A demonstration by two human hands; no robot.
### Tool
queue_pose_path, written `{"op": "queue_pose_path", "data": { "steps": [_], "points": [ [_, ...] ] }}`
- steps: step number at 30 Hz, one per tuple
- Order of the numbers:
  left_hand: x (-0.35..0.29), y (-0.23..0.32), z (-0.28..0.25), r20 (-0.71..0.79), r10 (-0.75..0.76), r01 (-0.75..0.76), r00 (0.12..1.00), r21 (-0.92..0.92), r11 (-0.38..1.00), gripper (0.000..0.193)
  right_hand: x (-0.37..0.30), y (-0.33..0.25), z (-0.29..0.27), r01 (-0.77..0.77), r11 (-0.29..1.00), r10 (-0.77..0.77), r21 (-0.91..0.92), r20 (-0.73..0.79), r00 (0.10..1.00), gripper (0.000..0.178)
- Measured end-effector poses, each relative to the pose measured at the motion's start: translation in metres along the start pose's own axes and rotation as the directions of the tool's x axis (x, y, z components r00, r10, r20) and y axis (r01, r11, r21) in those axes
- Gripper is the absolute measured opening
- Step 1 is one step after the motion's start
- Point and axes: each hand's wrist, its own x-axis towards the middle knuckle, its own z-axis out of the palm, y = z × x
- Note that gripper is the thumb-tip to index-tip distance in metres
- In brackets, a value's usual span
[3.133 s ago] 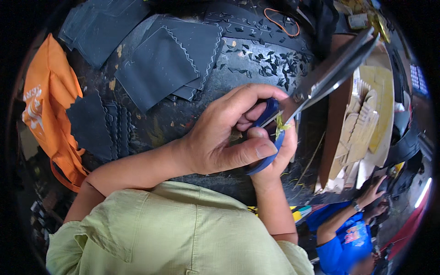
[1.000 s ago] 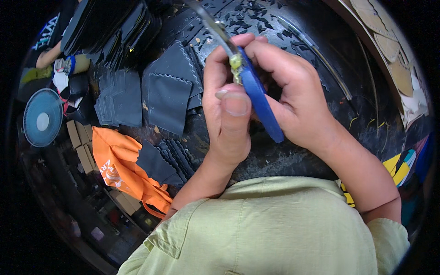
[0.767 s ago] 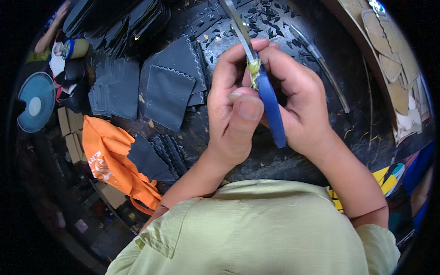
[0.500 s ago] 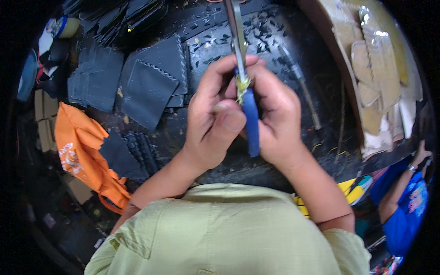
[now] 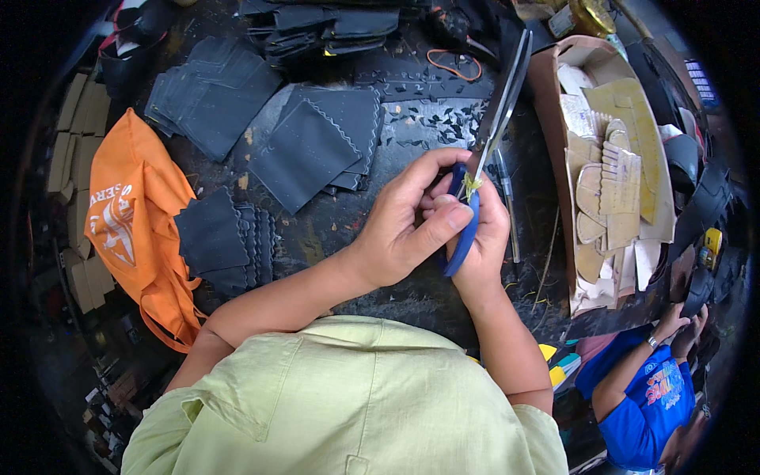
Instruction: The person uses shears to trim the edges of small black rectangular material pieces on a workbench. They repeatedly pick up pieces, cut along the edges, and place the trimmed pieces into a growing stack.
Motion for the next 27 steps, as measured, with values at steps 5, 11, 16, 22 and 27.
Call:
{"op": "queue_pose_path", "data": {
  "steps": [5, 11, 16, 22, 27],
  "points": [
    [0.001, 0.034, 0.001, -0.049, 0.204, -0.192, 0.978, 0.190, 0.963, 0.061, -0.004, -0.023, -0.009, 0.151, 0.988, -0.150, -0.043, 0.016, 0.988, 0.023],
    [-0.015, 0.077, -0.074, -0.107, 0.304, -0.023, 0.947, 0.919, 0.394, 0.066, -0.029, -0.060, -0.027, 0.028, 0.980, -0.016, -0.198, 0.063, 0.998, 0.023],
    [-0.019, 0.069, -0.103, -0.253, 0.063, 0.237, 0.966, 0.953, 0.189, 0.066, -0.055, -0.046, -0.020, -0.117, 0.983, 0.133, -0.144, 0.107, 0.985, 0.021],
    [-0.015, 0.065, -0.112, -0.266, 0.027, 0.247, 0.964, 0.924, 0.293, 0.056, -0.067, -0.044, -0.021, -0.060, 0.952, 0.102, -0.301, 0.123, 0.987, 0.021],
    [-0.013, 0.054, -0.107, -0.237, 0.189, 0.162, 0.953, 0.926, 0.341, 0.044, -0.063, -0.045, -0.017, -0.014, 0.938, 0.055, -0.347, 0.110, 0.992, 0.022]
  ]
}}
